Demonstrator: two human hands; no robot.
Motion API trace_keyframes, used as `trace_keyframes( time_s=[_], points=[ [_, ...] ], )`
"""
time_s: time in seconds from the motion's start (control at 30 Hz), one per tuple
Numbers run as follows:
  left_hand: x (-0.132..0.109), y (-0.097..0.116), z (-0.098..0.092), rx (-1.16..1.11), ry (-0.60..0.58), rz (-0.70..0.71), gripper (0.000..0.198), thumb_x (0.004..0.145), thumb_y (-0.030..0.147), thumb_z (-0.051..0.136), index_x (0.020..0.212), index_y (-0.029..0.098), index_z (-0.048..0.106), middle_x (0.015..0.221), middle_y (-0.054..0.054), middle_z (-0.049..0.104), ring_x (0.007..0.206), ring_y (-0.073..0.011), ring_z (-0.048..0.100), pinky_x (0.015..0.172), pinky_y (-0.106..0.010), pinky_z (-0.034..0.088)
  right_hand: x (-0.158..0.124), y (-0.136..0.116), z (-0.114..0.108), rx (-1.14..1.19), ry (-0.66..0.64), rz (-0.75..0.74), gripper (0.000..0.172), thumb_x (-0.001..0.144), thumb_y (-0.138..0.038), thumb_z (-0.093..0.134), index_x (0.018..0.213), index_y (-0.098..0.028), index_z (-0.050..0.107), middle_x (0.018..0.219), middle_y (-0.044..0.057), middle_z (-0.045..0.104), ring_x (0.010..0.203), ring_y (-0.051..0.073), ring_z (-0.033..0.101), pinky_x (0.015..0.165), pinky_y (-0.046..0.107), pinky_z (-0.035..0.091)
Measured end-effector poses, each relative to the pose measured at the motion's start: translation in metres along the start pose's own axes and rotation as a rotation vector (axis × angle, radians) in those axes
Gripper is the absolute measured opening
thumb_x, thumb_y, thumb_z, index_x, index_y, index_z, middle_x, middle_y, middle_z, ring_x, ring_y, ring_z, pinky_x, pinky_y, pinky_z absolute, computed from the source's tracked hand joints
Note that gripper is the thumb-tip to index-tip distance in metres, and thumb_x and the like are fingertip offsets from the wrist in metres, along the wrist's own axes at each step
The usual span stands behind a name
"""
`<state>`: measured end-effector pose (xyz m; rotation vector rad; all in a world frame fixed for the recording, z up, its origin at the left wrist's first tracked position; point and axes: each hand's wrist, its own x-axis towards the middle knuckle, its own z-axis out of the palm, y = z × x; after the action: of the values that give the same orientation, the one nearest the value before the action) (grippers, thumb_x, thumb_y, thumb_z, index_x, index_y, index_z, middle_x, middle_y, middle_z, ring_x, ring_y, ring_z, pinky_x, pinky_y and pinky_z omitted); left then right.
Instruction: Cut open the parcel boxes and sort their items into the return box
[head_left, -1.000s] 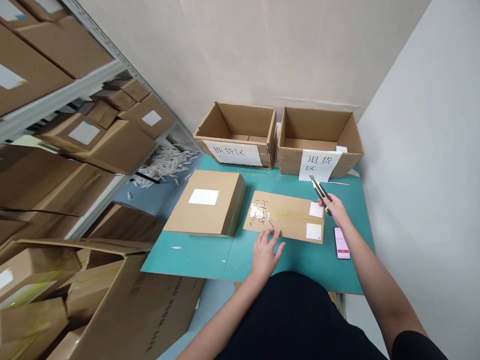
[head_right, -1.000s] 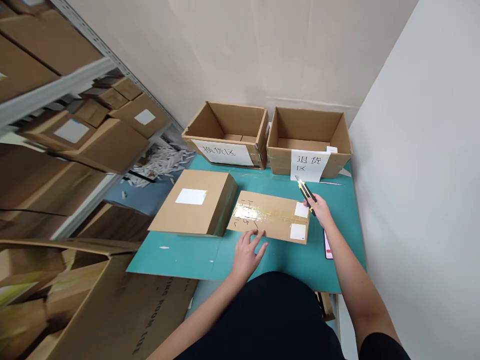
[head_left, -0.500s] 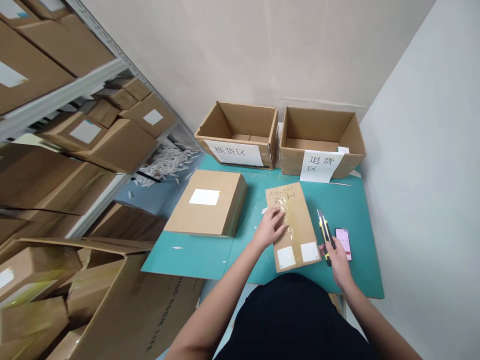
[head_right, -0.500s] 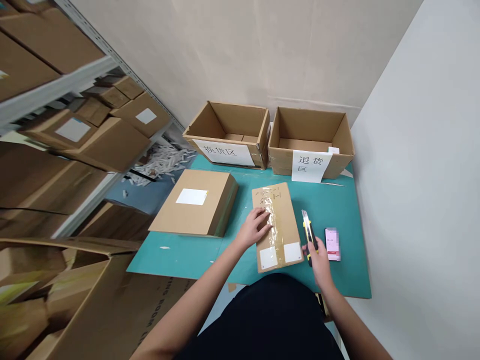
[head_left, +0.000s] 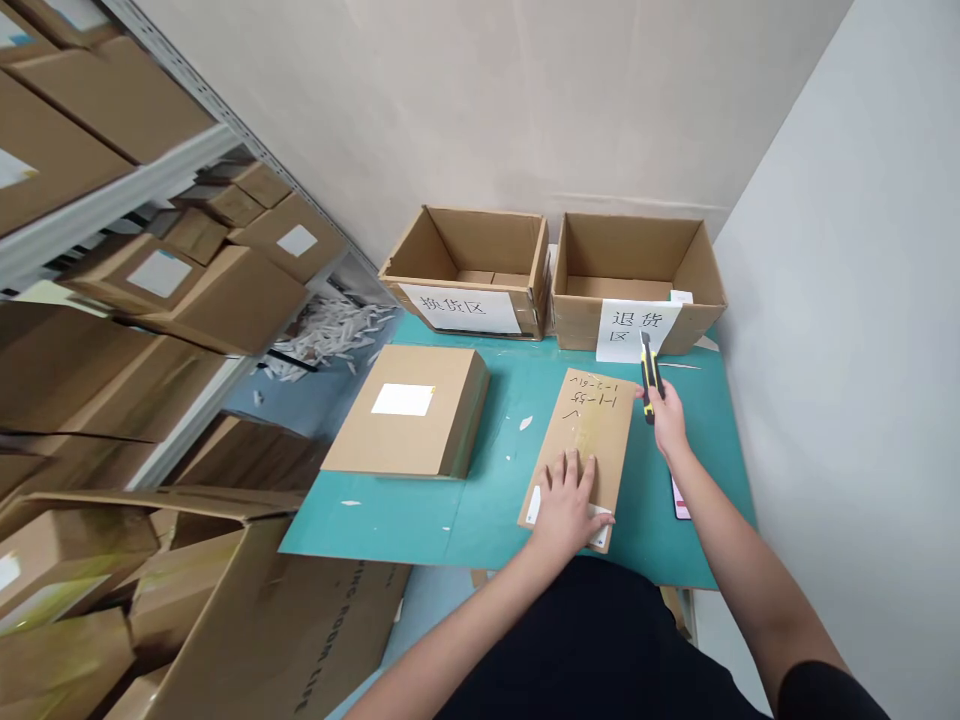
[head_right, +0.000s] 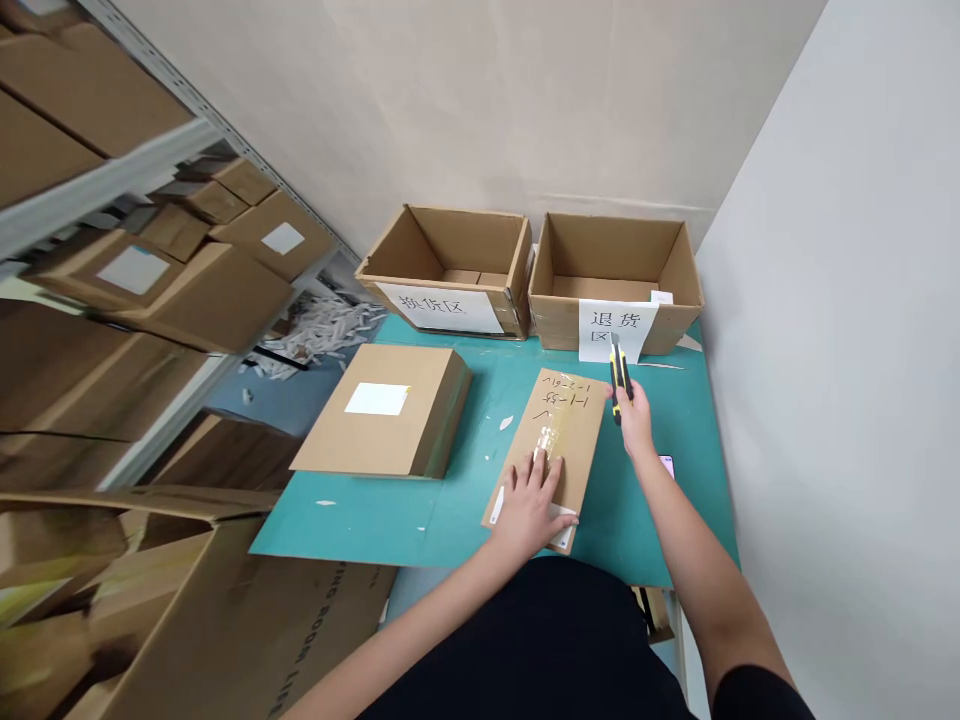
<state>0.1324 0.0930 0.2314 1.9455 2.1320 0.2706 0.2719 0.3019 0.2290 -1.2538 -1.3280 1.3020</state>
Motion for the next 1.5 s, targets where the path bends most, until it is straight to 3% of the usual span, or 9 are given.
trace_keyframes(
  time_s=[0.17,0.4,0.5,0.63,0.8,0.93,1.2,1.3,1.5],
  points=[
    [-0.007,0.005,0.006,0.017,-0.095,0.044,0.103,0.073,0.069,0.070,0.156,0.018,0.035,0.162,-0.026,0.029,0.149,-0.0479,0.023,0.115,-0.073,0.017,0.052,0.008,0.012,-0.118,-0.163,0.036,0.050,0.081,-0.060,0.059,0.112,-0.021,0.058,0.089,0.007,0.073,0.087,0.022,0.067,0.073,0.031,0.050],
    [-0.006,0.015,0.001,0.032,-0.183,0.073,0.108,0.070,0.062,0.073,0.156,0.013,0.032,0.162,-0.028,0.026,0.151,-0.0473,0.020,0.117,-0.071,0.012,0.036,0.020,-0.013,-0.152,-0.038,0.012,0.050,0.082,-0.058,0.057,0.113,-0.020,0.057,0.085,0.005,0.073,0.085,0.022,0.067,0.076,0.033,0.049],
    [0.000,0.004,-0.007,0.085,-0.213,0.130,0.098,0.073,0.044,0.073,0.156,0.012,0.031,0.161,-0.027,0.028,0.151,-0.0438,0.022,0.120,-0.066,0.013,0.017,0.021,-0.026,-0.176,0.031,-0.006,0.047,0.084,-0.058,0.056,0.111,-0.019,0.058,0.085,0.005,0.073,0.084,0.022,0.067,0.074,0.033,0.049],
    [0.017,-0.034,-0.024,0.150,-0.236,0.227,0.089,0.074,0.019,0.067,0.156,0.021,0.032,0.163,-0.020,0.030,0.151,-0.0401,0.025,0.120,-0.063,0.019,-0.025,0.021,-0.037,-0.218,0.126,-0.001,0.039,0.087,-0.053,0.056,0.107,-0.020,0.060,0.087,0.005,0.072,0.086,0.022,0.067,0.080,0.035,0.050],
    [0.034,-0.079,-0.042,0.193,-0.261,0.351,0.086,0.074,0.004,0.054,0.155,0.023,0.033,0.163,-0.013,0.033,0.150,-0.0375,0.028,0.119,-0.059,0.023,-0.098,0.022,-0.037,-0.171,0.216,0.116,0.038,0.089,-0.053,0.055,0.107,-0.020,0.059,0.088,0.004,0.070,0.082,0.020,0.066,0.079,0.034,0.050],
    [0.039,-0.087,-0.041,0.201,-0.195,0.348,0.083,0.076,-0.001,0.047,0.154,0.024,0.035,0.159,-0.011,0.040,0.148,-0.0355,0.033,0.118,-0.056,0.026,-0.145,0.023,-0.028,-0.086,0.212,0.196,0.038,0.090,-0.055,0.057,0.107,-0.022,0.059,0.088,0.004,0.071,0.080,0.020,0.067,0.077,0.034,0.053],
    [0.043,-0.071,-0.027,0.104,-0.054,0.324,0.093,0.072,0.040,0.082,0.151,0.024,0.037,0.137,-0.017,0.055,0.130,-0.0378,0.048,0.113,-0.056,0.033,-0.169,0.022,-0.028,0.079,0.159,0.337,0.047,0.082,-0.062,0.066,0.107,-0.023,0.057,0.083,0.002,0.068,0.078,0.021,0.072,0.081,0.039,0.059],
    [0.044,-0.069,-0.024,0.100,-0.025,0.319,0.095,0.068,0.049,0.086,0.148,0.021,0.042,0.131,-0.017,0.056,0.125,-0.0377,0.050,0.114,-0.058,0.031,-0.161,0.019,-0.047,0.039,0.123,0.341,0.051,0.081,-0.063,0.066,0.109,-0.021,0.057,0.081,0.001,0.066,0.064,0.018,0.068,0.066,0.034,0.059],
    [0.043,-0.066,-0.017,0.059,0.002,0.298,0.096,0.068,0.055,0.084,0.148,0.020,0.044,0.127,-0.017,0.057,0.121,-0.0372,0.051,0.113,-0.057,0.033,-0.139,0.008,-0.092,-0.118,-0.042,0.390,0.073,0.078,-0.062,0.066,0.136,-0.020,0.051,0.075,-0.001,0.065,0.047,0.013,0.056,0.037,0.024,0.041]
  ],
)
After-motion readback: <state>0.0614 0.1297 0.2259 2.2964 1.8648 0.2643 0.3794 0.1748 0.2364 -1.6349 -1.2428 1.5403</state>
